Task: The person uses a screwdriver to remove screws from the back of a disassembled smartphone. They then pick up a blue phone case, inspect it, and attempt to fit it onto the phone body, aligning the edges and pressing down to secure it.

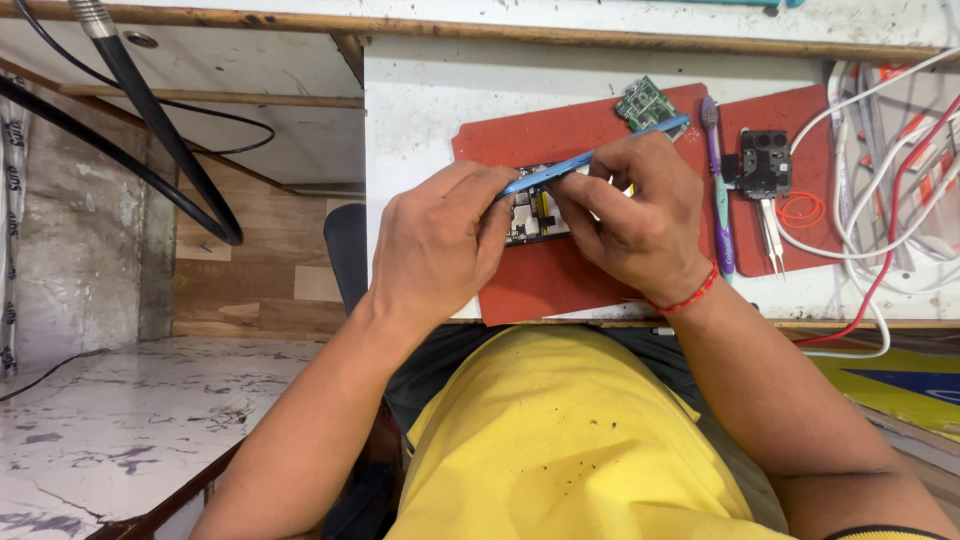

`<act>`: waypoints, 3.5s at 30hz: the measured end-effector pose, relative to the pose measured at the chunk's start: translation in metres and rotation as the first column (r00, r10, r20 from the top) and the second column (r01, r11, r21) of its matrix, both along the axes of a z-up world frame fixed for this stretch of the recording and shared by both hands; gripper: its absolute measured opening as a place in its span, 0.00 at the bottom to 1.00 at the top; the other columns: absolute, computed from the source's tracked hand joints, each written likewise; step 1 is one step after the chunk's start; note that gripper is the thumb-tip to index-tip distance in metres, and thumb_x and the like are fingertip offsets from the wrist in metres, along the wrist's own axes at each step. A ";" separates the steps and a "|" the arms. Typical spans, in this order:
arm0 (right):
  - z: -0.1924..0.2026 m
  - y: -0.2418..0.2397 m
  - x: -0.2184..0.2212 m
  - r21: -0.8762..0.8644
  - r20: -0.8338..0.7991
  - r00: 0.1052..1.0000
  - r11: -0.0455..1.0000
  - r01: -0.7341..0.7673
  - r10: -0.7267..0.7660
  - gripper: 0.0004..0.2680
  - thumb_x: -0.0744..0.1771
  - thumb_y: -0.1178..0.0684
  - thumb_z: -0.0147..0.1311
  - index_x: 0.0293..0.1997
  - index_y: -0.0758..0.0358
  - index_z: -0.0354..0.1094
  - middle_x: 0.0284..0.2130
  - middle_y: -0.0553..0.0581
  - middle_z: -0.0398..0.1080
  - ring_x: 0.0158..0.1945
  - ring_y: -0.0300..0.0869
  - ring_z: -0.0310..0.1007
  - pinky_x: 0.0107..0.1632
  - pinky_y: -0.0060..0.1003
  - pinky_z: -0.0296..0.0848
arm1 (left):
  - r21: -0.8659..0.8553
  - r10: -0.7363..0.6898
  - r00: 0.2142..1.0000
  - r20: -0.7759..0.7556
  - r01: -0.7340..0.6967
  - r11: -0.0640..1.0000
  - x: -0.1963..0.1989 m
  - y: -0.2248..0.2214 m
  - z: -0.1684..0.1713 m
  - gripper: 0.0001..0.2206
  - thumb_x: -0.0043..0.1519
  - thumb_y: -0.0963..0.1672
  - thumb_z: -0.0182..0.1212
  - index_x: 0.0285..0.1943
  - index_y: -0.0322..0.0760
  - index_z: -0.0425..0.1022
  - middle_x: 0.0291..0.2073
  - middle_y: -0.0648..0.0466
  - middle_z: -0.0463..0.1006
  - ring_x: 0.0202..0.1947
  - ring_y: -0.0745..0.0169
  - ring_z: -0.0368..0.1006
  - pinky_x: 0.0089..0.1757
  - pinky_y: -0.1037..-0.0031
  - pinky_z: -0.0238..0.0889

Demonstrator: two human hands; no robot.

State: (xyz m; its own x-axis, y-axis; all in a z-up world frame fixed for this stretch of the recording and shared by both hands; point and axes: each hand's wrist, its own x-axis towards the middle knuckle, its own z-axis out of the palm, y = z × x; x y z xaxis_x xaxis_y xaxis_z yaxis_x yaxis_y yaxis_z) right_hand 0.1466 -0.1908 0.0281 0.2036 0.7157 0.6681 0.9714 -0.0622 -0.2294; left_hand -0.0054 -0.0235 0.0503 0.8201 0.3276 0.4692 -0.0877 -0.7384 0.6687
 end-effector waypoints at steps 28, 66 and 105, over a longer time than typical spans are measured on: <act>0.001 -0.008 0.025 -0.205 0.387 0.898 0.969 -0.140 0.212 0.05 0.63 0.58 0.71 0.36 0.56 0.77 0.47 0.56 0.74 0.50 0.51 0.74 0.59 0.52 0.74 | -0.017 -0.069 0.983 0.167 0.073 0.997 0.007 0.016 -0.082 0.13 0.63 0.35 0.67 0.56 0.34 0.77 0.51 0.50 0.80 0.46 0.54 0.82 0.46 0.70 0.77; 0.021 -0.019 0.000 -0.327 0.026 0.993 0.940 -0.098 0.113 0.09 0.61 0.64 0.70 0.39 0.65 0.74 0.42 0.58 0.75 0.47 0.53 0.76 0.59 0.53 0.73 | -0.016 -0.070 0.990 0.124 0.072 0.997 -0.017 0.007 -0.082 0.15 0.60 0.32 0.65 0.55 0.30 0.78 0.56 0.49 0.78 0.52 0.55 0.80 0.51 0.73 0.76; -0.073 -0.118 0.072 0.440 -0.837 0.532 0.738 0.512 0.131 0.03 0.76 0.65 0.45 0.54 0.74 0.65 0.46 0.62 0.71 0.46 0.42 0.72 0.56 0.36 0.75 | -0.111 0.177 0.984 0.012 -0.175 0.978 -0.016 0.005 -0.071 0.05 0.62 0.38 0.70 0.45 0.32 0.81 0.42 0.52 0.80 0.42 0.57 0.79 0.42 0.72 0.73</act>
State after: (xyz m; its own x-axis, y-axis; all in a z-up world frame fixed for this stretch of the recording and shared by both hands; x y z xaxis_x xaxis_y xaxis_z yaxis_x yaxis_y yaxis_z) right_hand 0.2183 -0.3089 -0.0452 0.9254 0.1125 0.3620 0.3296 0.2329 -0.9149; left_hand -0.0212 -0.0187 -0.0204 0.7348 0.5162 0.4400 0.0215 -0.6661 0.7455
